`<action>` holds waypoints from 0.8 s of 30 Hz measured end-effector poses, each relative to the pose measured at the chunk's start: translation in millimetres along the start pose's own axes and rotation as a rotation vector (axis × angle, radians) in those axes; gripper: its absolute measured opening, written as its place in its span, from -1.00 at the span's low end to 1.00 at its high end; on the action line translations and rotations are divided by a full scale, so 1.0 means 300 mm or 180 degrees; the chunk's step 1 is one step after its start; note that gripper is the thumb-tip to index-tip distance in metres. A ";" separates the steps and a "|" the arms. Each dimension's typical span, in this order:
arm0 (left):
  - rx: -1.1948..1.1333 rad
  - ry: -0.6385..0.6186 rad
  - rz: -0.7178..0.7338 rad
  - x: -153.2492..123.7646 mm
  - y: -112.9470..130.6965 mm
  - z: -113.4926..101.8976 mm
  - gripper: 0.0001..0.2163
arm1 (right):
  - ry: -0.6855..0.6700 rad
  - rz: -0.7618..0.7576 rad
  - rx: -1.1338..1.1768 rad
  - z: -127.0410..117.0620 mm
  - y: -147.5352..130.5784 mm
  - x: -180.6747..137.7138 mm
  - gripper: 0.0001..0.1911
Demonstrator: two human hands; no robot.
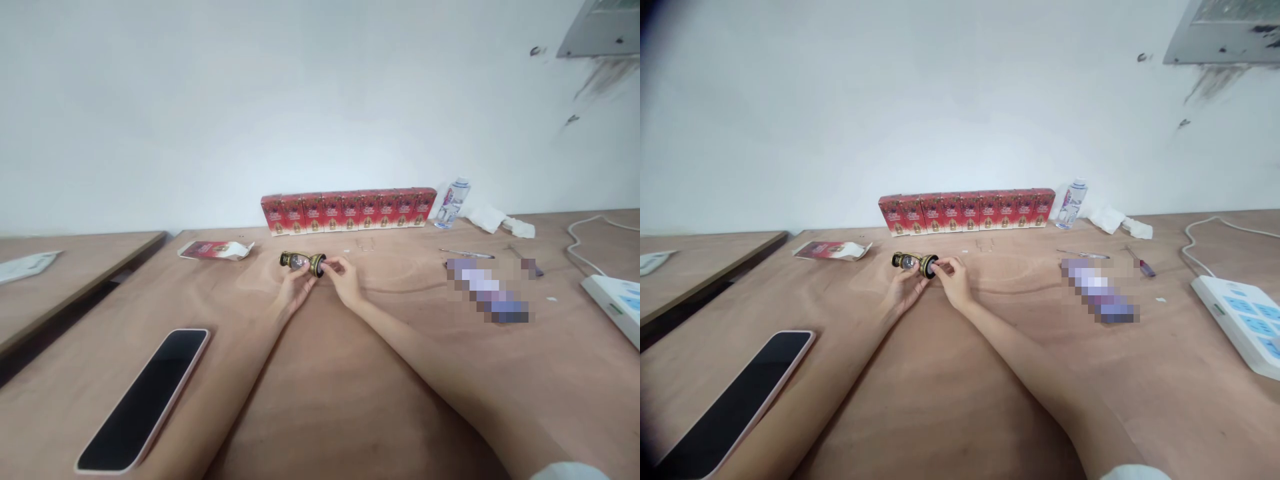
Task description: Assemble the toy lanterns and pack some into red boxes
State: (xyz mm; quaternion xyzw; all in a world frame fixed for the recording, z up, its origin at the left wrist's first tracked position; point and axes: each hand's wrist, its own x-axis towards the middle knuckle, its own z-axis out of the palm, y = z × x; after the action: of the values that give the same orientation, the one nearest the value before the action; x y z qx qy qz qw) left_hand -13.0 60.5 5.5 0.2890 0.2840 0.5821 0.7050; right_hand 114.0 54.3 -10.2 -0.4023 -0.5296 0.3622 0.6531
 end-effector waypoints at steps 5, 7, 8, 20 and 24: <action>0.0013 -0.0066 0.0039 0.003 -0.001 -0.007 -0.88 | -0.0044 0.0220 0.0258 0.009 0.008 0.003 -0.80; 0.0017 -0.0091 0.0060 0.003 0.000 -0.009 -0.86 | -0.0049 0.0302 0.0351 0.008 0.012 0.007 -0.79; 0.0018 -0.0103 0.0070 0.003 0.000 -0.010 -0.86 | -0.0052 0.0341 0.0390 0.006 0.013 0.009 -0.79; -0.0040 -0.0114 0.0278 -0.013 -0.009 0.005 -0.83 | 0.0000 0.0518 0.0510 -0.006 0.000 0.007 -0.82; -0.0006 -0.0106 0.0286 -0.016 -0.009 0.012 -0.82 | 0.0050 0.0509 0.0500 -0.003 0.003 0.005 -0.81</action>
State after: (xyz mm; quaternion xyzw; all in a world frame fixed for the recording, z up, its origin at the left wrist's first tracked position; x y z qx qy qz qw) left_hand -9.3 55.1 6.1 0.3105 0.2584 0.6085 0.6830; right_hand 114.9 55.8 -10.4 -0.3936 -0.4606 0.4504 0.6557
